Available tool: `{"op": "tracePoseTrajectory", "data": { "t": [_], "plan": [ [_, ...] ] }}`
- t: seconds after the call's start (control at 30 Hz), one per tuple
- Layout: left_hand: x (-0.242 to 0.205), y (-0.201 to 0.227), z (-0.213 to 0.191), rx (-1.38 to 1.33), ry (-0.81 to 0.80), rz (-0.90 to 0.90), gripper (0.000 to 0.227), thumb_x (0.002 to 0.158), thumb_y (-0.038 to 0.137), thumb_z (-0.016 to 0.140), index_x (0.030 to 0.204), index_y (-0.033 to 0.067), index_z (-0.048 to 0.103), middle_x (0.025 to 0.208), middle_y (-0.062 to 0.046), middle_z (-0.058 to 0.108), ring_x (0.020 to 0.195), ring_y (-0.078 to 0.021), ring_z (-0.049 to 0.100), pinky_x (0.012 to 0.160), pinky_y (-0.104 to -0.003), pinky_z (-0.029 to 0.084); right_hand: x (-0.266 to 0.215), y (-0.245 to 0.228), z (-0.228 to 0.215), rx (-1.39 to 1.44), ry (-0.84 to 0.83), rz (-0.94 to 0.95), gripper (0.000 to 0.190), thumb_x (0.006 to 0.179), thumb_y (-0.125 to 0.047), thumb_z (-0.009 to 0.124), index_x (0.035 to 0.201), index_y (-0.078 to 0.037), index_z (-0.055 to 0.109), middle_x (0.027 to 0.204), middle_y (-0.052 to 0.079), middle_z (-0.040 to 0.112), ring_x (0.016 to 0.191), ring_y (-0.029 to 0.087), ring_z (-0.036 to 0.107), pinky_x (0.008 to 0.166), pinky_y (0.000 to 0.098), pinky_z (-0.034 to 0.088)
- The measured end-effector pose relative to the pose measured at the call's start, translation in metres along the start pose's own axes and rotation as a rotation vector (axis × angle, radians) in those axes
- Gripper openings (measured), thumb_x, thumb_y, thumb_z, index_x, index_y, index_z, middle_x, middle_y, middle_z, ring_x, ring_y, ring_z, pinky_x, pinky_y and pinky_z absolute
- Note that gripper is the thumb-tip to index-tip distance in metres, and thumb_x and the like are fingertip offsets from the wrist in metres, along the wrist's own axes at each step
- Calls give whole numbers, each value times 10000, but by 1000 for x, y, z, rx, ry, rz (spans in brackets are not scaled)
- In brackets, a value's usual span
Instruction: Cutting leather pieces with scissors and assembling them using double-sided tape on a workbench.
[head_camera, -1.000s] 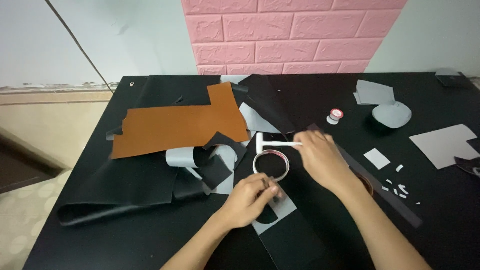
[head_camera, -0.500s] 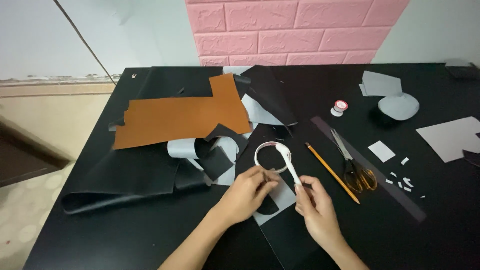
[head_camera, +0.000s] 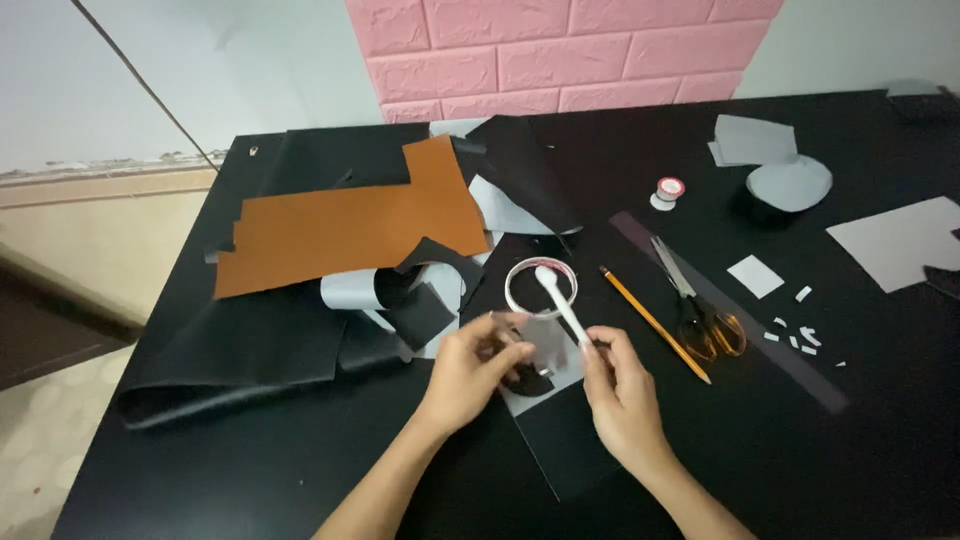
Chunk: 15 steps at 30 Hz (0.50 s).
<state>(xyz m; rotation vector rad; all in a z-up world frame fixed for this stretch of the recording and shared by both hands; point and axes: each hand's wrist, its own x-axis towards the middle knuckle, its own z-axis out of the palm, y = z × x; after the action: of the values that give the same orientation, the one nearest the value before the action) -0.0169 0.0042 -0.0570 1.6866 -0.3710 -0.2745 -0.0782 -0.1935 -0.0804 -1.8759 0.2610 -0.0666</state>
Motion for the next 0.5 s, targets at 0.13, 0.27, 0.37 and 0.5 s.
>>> {"op": "tracePoseTrajectory", "data": {
  "t": [0.13, 0.27, 0.37, 0.5],
  "plan": [
    [8, -15, -2, -211, 168, 56, 169, 841, 96, 814, 963, 27, 720, 765, -86, 794, 705, -152, 752, 606, -259, 634, 0, 4, -2, -2, 5, -48, 221, 1042, -211, 501, 1198, -90, 599, 695, 38, 537, 575, 139, 522, 535, 298, 450],
    [5, -12, -11, -249, 132, -19, 150, 921, 141, 732, 960, 1, 768, 813, -123, 771, 677, -159, 730, 643, -245, 631, 2, 3, -4, 75, -28, -74, 221, 1043, -196, 500, 1199, -71, 595, 704, 50, 529, 605, 154, 530, 596, 311, 501],
    [3, -3, -9, -137, 62, -121, 188, 953, 180, 696, 982, 11, 774, 769, -106, 755, 680, -158, 732, 647, -255, 643, 1, 0, -4, 41, -36, -42, 238, 1040, -198, 502, 1215, -71, 602, 697, 57, 535, 617, 163, 542, 616, 314, 524],
    [8, -2, 3, -70, 62, -161, 148, 954, 138, 703, 976, 17, 785, 743, -111, 767, 643, -153, 744, 649, -245, 652, 2, 0, -3, 43, -36, -49, 248, 1041, -201, 497, 1221, -67, 602, 699, 56, 529, 605, 161, 532, 586, 316, 513]
  ]
}}
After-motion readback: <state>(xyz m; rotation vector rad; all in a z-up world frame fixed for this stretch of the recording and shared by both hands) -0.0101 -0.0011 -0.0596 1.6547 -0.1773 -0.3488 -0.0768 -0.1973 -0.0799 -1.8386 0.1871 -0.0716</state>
